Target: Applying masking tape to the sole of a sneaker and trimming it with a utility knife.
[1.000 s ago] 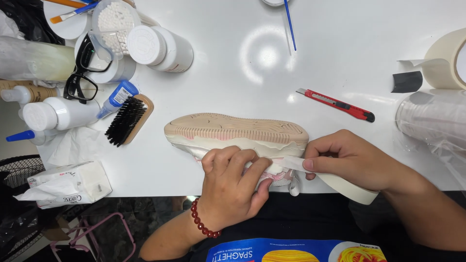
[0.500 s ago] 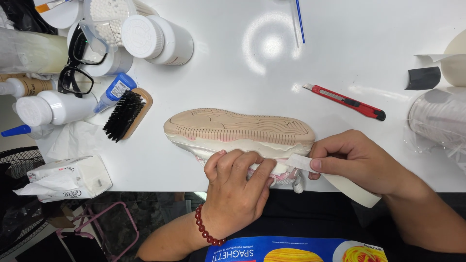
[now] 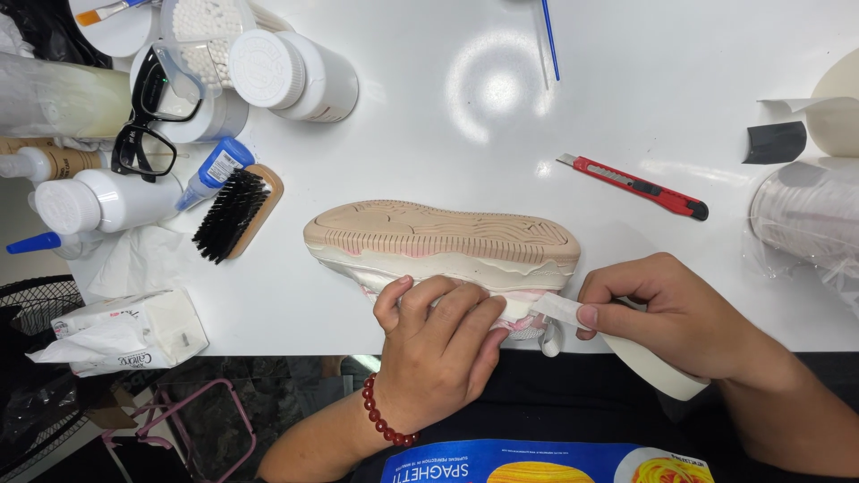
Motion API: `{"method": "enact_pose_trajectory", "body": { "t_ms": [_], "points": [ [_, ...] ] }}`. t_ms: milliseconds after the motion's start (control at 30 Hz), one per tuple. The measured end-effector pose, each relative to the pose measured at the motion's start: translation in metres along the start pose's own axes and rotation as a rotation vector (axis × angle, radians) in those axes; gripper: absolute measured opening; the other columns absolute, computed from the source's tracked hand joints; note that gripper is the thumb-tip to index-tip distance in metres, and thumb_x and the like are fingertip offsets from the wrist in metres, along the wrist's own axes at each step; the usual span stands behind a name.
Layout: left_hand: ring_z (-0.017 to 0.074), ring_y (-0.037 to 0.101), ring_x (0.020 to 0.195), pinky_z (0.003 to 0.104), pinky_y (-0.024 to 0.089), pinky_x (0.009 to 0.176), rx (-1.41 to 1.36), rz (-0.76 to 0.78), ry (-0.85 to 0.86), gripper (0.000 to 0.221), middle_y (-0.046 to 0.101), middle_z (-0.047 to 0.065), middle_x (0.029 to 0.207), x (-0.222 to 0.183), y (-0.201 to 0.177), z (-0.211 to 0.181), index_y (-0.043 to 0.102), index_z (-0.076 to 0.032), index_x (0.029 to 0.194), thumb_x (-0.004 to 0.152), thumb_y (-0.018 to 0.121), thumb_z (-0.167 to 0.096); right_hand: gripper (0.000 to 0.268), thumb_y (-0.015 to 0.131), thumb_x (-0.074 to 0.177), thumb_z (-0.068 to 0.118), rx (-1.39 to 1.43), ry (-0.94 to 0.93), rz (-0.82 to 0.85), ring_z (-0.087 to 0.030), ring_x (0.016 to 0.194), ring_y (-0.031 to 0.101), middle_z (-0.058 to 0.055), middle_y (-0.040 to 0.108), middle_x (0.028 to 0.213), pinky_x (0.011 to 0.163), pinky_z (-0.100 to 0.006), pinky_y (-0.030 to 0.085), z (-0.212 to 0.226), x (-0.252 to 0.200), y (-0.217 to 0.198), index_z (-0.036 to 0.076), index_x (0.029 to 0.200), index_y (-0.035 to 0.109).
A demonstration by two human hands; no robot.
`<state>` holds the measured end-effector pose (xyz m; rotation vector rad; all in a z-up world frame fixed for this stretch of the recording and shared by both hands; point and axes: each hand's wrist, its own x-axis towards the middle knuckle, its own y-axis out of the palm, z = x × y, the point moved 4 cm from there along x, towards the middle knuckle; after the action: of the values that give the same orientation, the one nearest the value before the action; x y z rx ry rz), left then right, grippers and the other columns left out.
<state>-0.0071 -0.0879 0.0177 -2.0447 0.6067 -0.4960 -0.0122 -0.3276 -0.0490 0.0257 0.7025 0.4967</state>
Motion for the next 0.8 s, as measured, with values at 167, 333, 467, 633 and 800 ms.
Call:
{"method": "enact_pose_trajectory", "body": {
  "t_ms": [167,333,467,633,800],
  "points": [
    [0.0204,0.055,0.118,0.048,0.021,0.116,0.024,-0.037,0.034,0.029,0.066,0.001,0.116,0.004,-0.005,-0.002,0.074,-0.011,0.117,0.091,0.078,-0.023,0.023,0.069,0.084,0.014,0.023,0.063,-0.004,-0.009,0.059,0.061,-0.005,0.073,0.061,0.056,-0.027,0.049,0.008,0.006,0.004,-0.002,0.073,0.080],
    [0.0184,0.058,0.114,0.046,0.022,0.113,-0.013,-0.064,0.042,0.024,0.067,-0.001,0.112,0.008,-0.009,0.001,0.074,-0.012,0.111,0.090,0.080,-0.023,0.021,0.068,0.083,0.013,0.125,0.194,0.065,-0.012,0.064,0.070,-0.008,0.077,0.065,0.065,-0.029,0.056,0.017,0.016,0.011,-0.002,0.079,0.082],
    [0.0168,0.059,0.108,0.046,0.024,0.105,-0.037,-0.056,0.073,0.025,0.068,-0.001,0.109,0.014,-0.013,0.003,0.075,-0.013,0.110,0.088,0.081,-0.022,0.021,0.068,0.083,0.014,0.120,0.237,0.126,-0.015,0.065,0.073,-0.009,0.077,0.064,0.070,-0.030,0.058,0.020,0.019,0.012,-0.002,0.080,0.081],
    [0.0161,0.061,0.099,0.043,0.028,0.095,-0.088,-0.064,0.090,0.027,0.069,-0.003,0.101,0.022,-0.017,0.005,0.075,-0.011,0.108,0.084,0.082,-0.020,0.022,0.067,0.084,0.015,0.112,0.259,0.148,-0.014,0.066,0.072,-0.008,0.077,0.065,0.069,-0.030,0.058,0.027,0.017,0.012,-0.002,0.080,0.081],
    [0.0149,0.064,0.093,0.038,0.031,0.091,-0.158,-0.057,0.121,0.028,0.071,-0.001,0.096,0.024,-0.018,0.008,0.075,-0.009,0.109,0.085,0.084,-0.020,0.025,0.070,0.085,0.020,0.048,0.290,0.129,-0.013,0.064,0.070,-0.007,0.077,0.063,0.069,-0.030,0.056,0.032,0.019,0.015,-0.001,0.079,0.081]
  ]
}}
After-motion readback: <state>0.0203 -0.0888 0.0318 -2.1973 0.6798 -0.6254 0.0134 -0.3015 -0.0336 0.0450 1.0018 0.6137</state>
